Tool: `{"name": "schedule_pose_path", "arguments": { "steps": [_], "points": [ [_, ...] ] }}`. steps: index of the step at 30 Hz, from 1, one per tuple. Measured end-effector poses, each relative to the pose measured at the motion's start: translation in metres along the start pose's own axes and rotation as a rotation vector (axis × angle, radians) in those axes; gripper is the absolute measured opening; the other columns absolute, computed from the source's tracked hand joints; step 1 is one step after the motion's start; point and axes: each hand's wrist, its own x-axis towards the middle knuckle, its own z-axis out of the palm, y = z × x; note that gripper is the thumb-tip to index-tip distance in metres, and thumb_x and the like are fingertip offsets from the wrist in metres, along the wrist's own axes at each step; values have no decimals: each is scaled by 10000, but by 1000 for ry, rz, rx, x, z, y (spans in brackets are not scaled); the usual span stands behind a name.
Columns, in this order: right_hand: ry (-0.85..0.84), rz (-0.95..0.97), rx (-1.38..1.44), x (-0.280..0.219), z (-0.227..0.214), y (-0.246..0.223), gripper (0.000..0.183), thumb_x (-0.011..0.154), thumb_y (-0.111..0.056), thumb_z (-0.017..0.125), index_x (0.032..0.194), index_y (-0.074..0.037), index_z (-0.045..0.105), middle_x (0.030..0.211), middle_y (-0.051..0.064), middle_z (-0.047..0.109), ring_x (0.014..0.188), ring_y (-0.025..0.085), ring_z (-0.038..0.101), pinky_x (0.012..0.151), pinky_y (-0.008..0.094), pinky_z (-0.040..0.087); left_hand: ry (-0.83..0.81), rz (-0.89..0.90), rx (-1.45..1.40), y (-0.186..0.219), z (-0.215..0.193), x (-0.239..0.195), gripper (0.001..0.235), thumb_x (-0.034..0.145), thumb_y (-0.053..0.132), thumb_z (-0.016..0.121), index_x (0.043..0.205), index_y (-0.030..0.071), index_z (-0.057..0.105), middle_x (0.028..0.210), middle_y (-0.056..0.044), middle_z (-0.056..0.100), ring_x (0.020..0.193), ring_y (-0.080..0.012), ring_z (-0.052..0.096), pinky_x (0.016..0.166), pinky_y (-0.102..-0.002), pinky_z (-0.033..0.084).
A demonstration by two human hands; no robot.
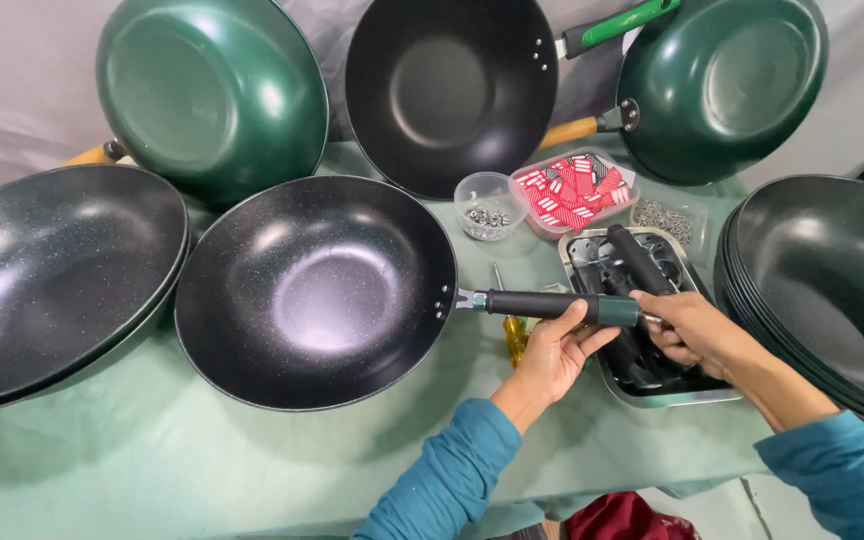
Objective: A person is seen assembling a handle onto a wok and then handling small red labels on a table.
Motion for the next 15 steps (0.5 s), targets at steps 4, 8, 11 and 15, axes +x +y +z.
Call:
{"name": "schedule_pose_path", "arguments": {
  "steps": [4, 8, 11, 15],
  "points": [
    [126, -158, -36, -15, 18, -5, 417, 1031, -340, 625, 812, 15, 606, 625, 40, 305, 500, 110, 208, 432, 258, 119, 11, 13, 6, 2, 5, -2, 246, 982, 165, 701, 1143, -20, 672, 1189, -168, 728, 1165, -289, 698, 1059, -494, 576],
    [496, -494, -634, -23, 22, 9, 308, 1040, -375, 602, 921, -91, 620, 700, 54, 592, 669, 215, 535, 713, 360, 417, 15, 26, 0, 4, 9, -5, 266, 975, 168, 709, 1140, -36, 664, 1168, -187, 726, 1148, -309, 700, 1051, -503, 581],
    [531, -759, -721, -22, 12, 27, 232, 1021, -316, 645, 933, -105, 684, 820, 22, 638, 747, 181, 576, 744, 337, 453, 13, 26, -12, 4, 9, -5, 260, 981, 165, 704, 1136, -40, 665, 1161, -187, 728, 1153, -310, 701, 1069, -506, 571],
    [332, -815, -769, -31, -2, 30, 276, 958, -218, 645, 1197, -153, 766, 1049, 1, 759, 909, 159, 703, 869, 300, 511, 11, 8, -45, 2, 5, -4, 228, 989, 155, 708, 1105, -35, 660, 1136, -187, 731, 1148, -317, 705, 1061, -499, 580]
  ]
}}
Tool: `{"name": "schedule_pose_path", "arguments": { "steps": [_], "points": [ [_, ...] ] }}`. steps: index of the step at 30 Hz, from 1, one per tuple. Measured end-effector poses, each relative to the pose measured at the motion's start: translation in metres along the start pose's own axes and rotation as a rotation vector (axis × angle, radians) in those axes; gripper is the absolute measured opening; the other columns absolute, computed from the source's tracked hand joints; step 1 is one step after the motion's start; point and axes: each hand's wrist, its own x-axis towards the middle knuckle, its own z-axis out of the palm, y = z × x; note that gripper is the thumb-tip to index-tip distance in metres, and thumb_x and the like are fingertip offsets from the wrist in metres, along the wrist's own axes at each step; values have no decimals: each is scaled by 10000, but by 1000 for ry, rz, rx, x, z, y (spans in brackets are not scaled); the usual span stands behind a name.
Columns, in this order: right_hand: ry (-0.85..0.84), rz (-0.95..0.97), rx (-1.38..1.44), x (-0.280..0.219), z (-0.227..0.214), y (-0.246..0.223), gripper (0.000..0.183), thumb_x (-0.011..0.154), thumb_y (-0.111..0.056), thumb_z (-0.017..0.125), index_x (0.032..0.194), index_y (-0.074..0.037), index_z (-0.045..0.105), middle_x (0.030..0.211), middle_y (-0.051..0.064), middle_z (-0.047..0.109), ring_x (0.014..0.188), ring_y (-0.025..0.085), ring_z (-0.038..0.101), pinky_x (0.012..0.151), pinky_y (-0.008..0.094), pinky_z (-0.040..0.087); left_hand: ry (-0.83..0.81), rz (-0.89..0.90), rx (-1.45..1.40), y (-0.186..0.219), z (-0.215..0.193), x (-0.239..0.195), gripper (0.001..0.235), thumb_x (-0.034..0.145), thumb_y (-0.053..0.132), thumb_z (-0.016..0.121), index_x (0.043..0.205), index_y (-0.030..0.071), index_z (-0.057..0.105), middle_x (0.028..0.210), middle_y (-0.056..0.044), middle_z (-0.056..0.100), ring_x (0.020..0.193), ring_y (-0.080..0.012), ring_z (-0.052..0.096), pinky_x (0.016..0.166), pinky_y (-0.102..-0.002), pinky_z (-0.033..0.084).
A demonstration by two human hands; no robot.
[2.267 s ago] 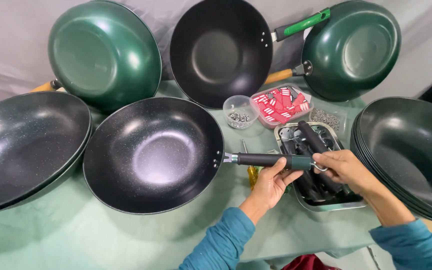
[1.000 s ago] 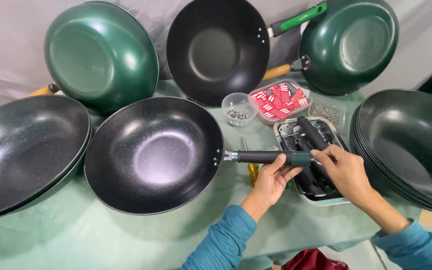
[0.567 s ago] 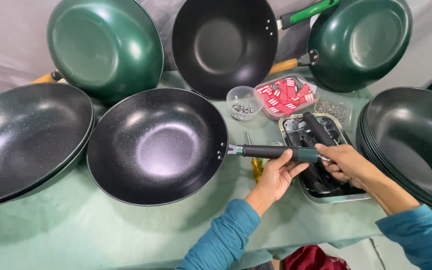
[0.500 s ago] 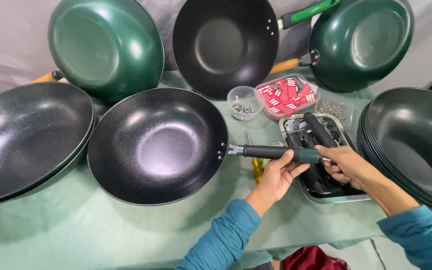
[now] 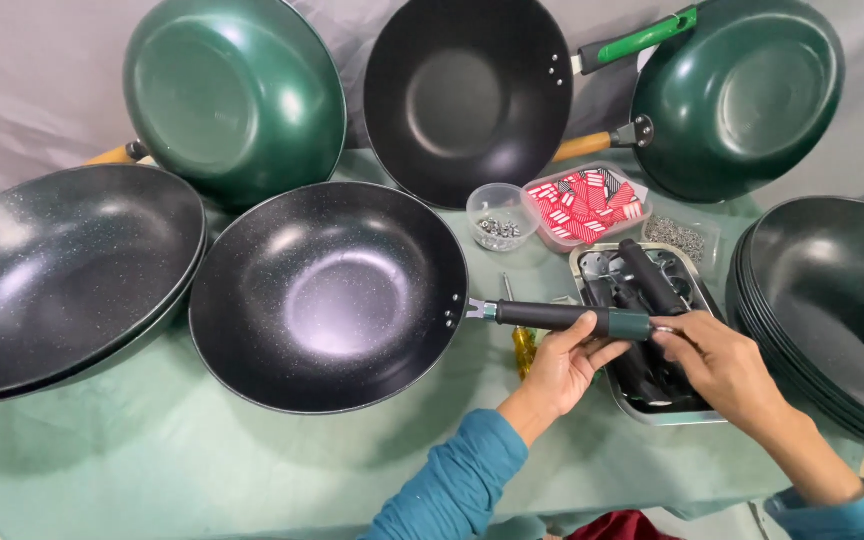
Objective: A person is seen assembling a handle onto a wok and then handling small red labels on a table.
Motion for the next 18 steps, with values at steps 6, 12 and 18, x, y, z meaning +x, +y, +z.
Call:
{"name": "schedule_pose_path", "arguments": {
  "steps": [6, 12, 18],
  "points": [
    [-227, 409, 410, 23, -23, -29, 500, 1013, -262, 630, 587, -34, 500, 438, 115, 503, 459, 187, 409, 539, 330, 364, -15, -6, 26, 1, 1, -2, 247, 998, 176, 702, 1134, -26, 661, 1152, -166, 733, 1159, -290, 703, 1070, -483, 577],
    [-250, 666, 931, 32, 0, 14, 347, 989, -168, 652, 865, 155, 676, 581, 87, 345, 413, 149, 254, 379, 258, 124, -23, -89, 21, 15, 8, -10, 302, 999, 208, 705, 1201, -5, 631, 1215, -185, 711, 1212, -338, 669, 1116, -513, 528],
    [-239, 632, 890, 30, 7, 21, 315, 1009, -156, 644, 894, 136, 669, 598, 87, 406, 431, 157, 305, 387, 267, 168, 151, 41, 86, 42, -7, -16, 449, 920, 365, 733, 1221, 40, 653, 1205, -219, 704, 1167, -414, 679, 1026, -576, 557]
  ]
}}
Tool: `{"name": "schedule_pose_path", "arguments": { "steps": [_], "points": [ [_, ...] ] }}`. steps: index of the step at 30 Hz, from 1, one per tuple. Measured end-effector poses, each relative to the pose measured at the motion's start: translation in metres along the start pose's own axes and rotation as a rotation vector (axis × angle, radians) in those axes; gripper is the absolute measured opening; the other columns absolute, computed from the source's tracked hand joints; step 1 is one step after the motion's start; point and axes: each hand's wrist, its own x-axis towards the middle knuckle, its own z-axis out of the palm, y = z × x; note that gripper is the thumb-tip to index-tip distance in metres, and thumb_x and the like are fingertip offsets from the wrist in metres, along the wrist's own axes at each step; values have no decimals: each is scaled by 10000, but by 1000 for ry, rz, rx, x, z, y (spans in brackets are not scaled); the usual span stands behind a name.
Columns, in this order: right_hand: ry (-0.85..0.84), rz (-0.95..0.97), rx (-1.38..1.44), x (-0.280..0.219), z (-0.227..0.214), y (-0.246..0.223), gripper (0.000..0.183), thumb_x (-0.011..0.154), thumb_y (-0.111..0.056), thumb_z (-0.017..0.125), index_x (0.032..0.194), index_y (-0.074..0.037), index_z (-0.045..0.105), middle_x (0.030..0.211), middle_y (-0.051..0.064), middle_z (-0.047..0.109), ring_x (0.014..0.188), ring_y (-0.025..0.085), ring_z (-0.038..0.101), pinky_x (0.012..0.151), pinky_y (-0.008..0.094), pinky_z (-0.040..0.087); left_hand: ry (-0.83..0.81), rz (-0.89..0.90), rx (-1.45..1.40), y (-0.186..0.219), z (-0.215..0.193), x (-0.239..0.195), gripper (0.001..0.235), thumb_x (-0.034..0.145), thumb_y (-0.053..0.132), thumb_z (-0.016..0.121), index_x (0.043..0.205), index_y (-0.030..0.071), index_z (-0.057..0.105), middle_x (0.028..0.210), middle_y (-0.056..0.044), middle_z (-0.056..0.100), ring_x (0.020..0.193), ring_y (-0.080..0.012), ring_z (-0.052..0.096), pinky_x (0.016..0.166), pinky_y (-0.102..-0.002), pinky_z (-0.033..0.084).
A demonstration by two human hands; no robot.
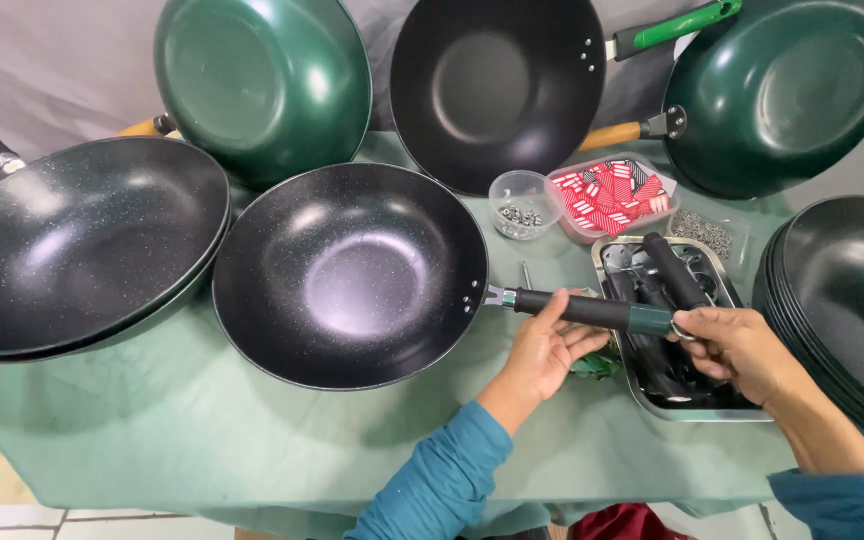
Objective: A person is seen assembling a handle onto a wok and then handling small red labels on a table.
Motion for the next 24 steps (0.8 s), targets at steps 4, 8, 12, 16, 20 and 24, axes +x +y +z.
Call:
{"name": "schedule_pose_path", "arguments": {
  "steps": [4, 8, 12, 16, 20, 24],
  "points": [
    [46, -167, -315, -23, 24, -17, 327, 1039, -248, 636, 839, 7, 673, 565, 105, 502, 515, 164, 433, 508, 281, 299, 171, 101, -83, 25, -7, -9, 398, 927, 267, 728, 1186, -26, 655, 1148, -257, 698, 1178, -413, 684, 1024, -584, 570],
    [302, -162, -572, -49, 50, -43, 229, 1028, -214, 625, 1193, -69, 690, 597, 103, 628, 557, 185, 523, 609, 328, 409, 163, 155, -79, 25, -5, -11, 372, 954, 266, 720, 1105, -59, 621, 1044, -242, 704, 1100, -388, 711, 959, -565, 608],
    [397, -359, -900, -37, 30, -14, 252, 1049, -296, 600, 1197, -178, 767, 639, 51, 698, 620, 188, 636, 730, 316, 476, 139, 160, -105, 26, -6, -9, 333, 969, 252, 716, 1023, -57, 605, 1009, -247, 707, 1091, -396, 717, 951, -583, 610],
    [266, -406, -1040, -40, 15, -6, 408, 962, -313, 635, 1356, -219, 691, 932, 32, 714, 698, 221, 597, 743, 352, 490, 111, 155, -109, 25, -11, -4, 385, 974, 269, 703, 1032, -96, 594, 1049, -296, 706, 1118, -412, 709, 961, -570, 606],
    [238, -474, -956, -32, 8, -2, 272, 1001, -237, 629, 1193, -112, 775, 799, 35, 714, 688, 183, 611, 750, 319, 480, 125, 148, -111, 23, -13, -3, 391, 970, 273, 706, 1038, -95, 591, 1056, -297, 704, 1116, -407, 709, 957, -568, 606],
    [106, -241, -685, -34, 12, -25, 511, 1051, -329, 619, 621, -74, 515, 539, 42, 426, 513, 175, 358, 537, 322, 297, 144, 150, -120, 24, -11, -4, 357, 964, 249, 713, 1035, -72, 575, 1049, -295, 702, 1114, -420, 711, 946, -579, 608]
  ]
}}
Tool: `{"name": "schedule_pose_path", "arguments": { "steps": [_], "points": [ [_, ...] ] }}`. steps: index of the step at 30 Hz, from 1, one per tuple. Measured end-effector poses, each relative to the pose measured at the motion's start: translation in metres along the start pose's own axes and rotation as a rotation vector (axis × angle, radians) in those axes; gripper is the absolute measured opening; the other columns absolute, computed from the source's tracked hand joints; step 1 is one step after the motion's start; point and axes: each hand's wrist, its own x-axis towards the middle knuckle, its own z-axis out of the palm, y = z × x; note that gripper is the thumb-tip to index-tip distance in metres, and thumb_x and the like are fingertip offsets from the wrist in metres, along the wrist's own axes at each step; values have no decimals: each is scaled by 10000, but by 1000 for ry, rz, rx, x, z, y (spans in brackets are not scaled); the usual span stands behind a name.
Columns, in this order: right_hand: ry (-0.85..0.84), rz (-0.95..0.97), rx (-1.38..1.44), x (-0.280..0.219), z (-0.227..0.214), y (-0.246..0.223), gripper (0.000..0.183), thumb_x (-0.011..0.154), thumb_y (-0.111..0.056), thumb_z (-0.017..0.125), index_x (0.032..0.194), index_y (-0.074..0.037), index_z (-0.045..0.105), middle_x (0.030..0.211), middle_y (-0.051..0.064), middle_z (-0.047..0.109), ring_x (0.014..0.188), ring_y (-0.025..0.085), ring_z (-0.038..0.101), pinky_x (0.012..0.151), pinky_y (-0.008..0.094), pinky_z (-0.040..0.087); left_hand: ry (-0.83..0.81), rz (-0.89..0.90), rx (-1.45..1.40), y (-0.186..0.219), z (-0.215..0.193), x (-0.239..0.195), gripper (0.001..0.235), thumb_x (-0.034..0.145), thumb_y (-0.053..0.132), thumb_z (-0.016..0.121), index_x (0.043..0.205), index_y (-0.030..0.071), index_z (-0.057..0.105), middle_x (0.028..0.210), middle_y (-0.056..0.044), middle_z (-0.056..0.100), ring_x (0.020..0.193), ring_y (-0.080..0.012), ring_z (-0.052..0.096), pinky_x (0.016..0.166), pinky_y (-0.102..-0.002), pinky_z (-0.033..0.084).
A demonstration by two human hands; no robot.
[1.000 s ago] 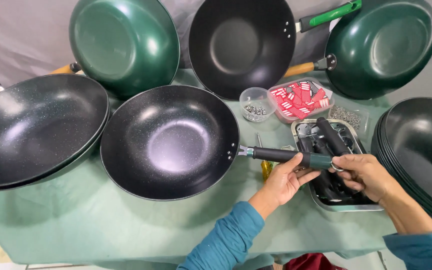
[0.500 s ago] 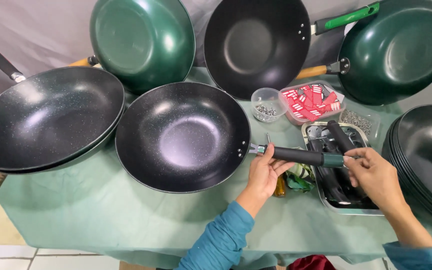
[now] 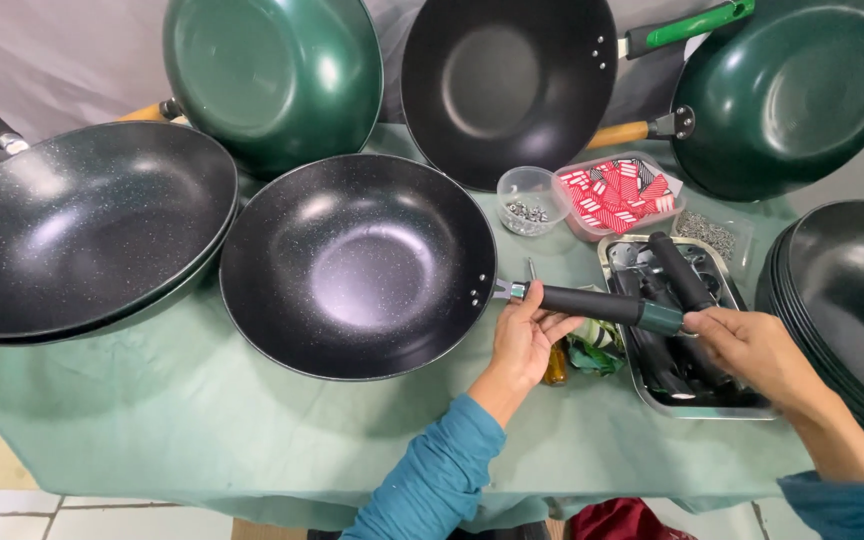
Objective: A person is seen assembling a handle onto a wok and then handling small red labels on a table.
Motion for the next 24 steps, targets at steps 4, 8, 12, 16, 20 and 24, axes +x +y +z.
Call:
{"name": "schedule_pose_path", "arguments": {
  "steps": [4, 8, 12, 16, 20, 24],
  "points": [
    [-133, 160, 315, 21, -3, 8, 431, 1050, -279, 630, 775, 48, 686, 613, 74, 345, 527, 193, 294, 514, 316, 216, -4, -1, 7, -3, -4, 4, 359, 974, 258, 703, 1038, -76, 588, 1037, -294, 707, 1093, -410, 717, 926, -568, 618],
    [-170, 198, 536, 31, 7, 28, 416, 1044, -280, 623, 795, 52, 592, 593, 40, 352, 466, 133, 289, 437, 266, 173, -10, 4, 19, -1, -2, 1, 346, 970, 257, 708, 1039, -63, 596, 1017, -268, 702, 1083, -393, 717, 938, -567, 615],
    [183, 164, 160, -10, 7, -55, 211, 1028, -220, 668, 1143, -50, 717, 573, 99, 545, 543, 160, 458, 644, 301, 376, -7, 11, 17, -1, -3, 6, 352, 971, 250, 709, 1028, -77, 595, 999, -262, 689, 1071, -402, 712, 934, -577, 618],
    [396, -103, -168, -6, 27, 7, 163, 1053, -259, 664, 1040, -151, 784, 551, 9, 585, 572, 108, 513, 709, 266, 429, 28, -6, -1, 2, 2, -1, 324, 982, 221, 691, 1051, -70, 567, 1041, -285, 678, 1108, -430, 700, 952, -596, 603],
    [300, -314, -245, -12, 23, 26, 442, 935, -190, 717, 1368, -103, 703, 922, 56, 683, 727, 180, 632, 814, 315, 497, 15, -6, 16, 1, 1, 2, 341, 986, 239, 689, 1056, -77, 583, 1026, -277, 686, 1081, -404, 710, 935, -568, 617],
    [349, -631, -382, -4, 26, 46, 500, 922, -156, 724, 1396, -19, 637, 1087, 117, 671, 849, 228, 661, 882, 369, 553, 21, -5, -15, -1, -2, 7, 310, 982, 221, 693, 1050, -51, 562, 1033, -280, 677, 1099, -430, 700, 941, -582, 612]
  ]
}}
